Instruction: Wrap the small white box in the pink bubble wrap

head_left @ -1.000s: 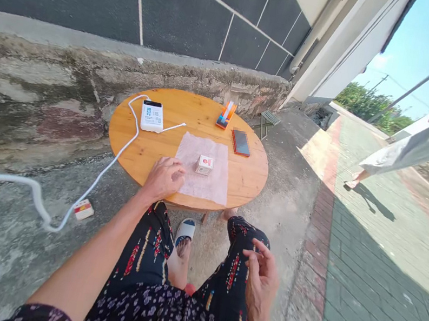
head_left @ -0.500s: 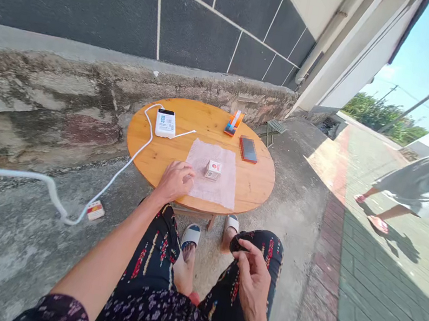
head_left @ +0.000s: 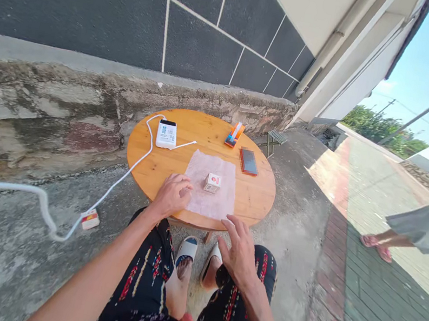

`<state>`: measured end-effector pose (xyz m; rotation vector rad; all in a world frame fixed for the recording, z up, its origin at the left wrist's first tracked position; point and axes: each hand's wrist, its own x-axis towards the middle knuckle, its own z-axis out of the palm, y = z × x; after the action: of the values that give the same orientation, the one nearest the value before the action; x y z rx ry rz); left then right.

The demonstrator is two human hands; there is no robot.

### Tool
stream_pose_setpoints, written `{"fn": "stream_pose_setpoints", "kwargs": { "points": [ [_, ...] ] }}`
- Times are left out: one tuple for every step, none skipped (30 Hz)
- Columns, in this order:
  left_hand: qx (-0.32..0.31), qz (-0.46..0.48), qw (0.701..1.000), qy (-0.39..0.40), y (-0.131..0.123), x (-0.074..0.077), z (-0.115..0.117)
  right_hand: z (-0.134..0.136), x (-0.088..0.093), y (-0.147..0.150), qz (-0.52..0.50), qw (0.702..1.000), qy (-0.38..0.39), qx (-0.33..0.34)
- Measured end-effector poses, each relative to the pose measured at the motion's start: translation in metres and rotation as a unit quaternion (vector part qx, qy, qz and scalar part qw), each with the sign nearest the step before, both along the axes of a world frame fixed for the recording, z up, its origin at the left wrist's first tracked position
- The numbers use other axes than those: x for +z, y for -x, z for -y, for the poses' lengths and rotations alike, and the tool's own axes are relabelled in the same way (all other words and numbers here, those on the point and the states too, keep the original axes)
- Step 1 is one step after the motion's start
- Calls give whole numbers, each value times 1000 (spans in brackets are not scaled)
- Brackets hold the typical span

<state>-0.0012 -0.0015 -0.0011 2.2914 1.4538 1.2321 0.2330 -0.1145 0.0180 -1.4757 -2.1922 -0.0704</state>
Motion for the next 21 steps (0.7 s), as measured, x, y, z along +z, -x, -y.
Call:
{"fn": "stream_pose_setpoints", "kwargs": {
  "points": [
    [-1, -1, 1000, 0, 0, 0, 0, -10, 2, 3, 32, 999, -2, 5],
    [-1, -2, 1000, -1, 0, 0, 0, -18, 3, 7, 60, 998, -4, 10],
    [-2, -4, 1000, 0, 0, 0, 0, -25, 4, 10, 83, 996, -6, 13],
    [-4, -5, 1000, 1, 1, 2, 1, -31, 3, 12, 99, 995, -10, 18],
    [-7, -7, 1000, 3, 1, 3, 3, -36, 2, 13, 108, 994, -14, 24],
    [-13, -10, 1000, 6, 1, 6, 6, -41, 1, 14, 111, 993, -18, 30],
    [-20, -14, 1000, 6, 1, 10, 10, -45, 0, 14, 107, 993, -22, 35],
    [-30, -23, 999, 3, 0, 14, 15, -49, -1, 13, 95, 994, -24, 39],
    [-43, -37, 998, -3, -1, 18, 20, -53, -1, 12, 78, 996, -26, 38],
    [-52, -51, 997, -12, -4, 23, 25, -56, -1, 11, 55, 998, -24, 35],
    [-59, -68, 996, -20, -8, 27, 30, -59, 1, 9, 30, 999, -21, 31],
    [-63, -85, 994, -25, -12, 30, 33, -62, 2, 7, 6, 999, -15, 29],
    [-61, -99, 993, -27, -17, 32, 34, -64, 5, 6, -17, 999, -9, 30],
    [-54, -108, 992, -30, -22, 34, 33, -65, 8, 4, -36, 999, -1, 34],
    [-45, -114, 992, -33, -27, 34, 32, -66, 11, 2, -52, 998, 7, 41],
    [-35, -115, 992, -35, -31, 34, 29, -67, 15, 1, -65, 996, 17, 51],
    [-26, -113, 993, -38, -34, 32, 26, -68, 19, -1, -75, 995, 30, 64],
    [-20, -107, 993, -40, -37, 31, 23, -69, 24, -3, -84, 993, 44, 76],
    [-18, -99, 994, -43, -38, 29, 20, -72, 28, -6, -95, 990, 60, 83],
    [-19, -90, 995, -45, -39, 28, 18, -76, 33, -9, -107, 988, 72, 85],
    [-21, -81, 995, -47, -39, 26, 17, -82, 37, -12, -122, 986, 79, 83]
  ]
}}
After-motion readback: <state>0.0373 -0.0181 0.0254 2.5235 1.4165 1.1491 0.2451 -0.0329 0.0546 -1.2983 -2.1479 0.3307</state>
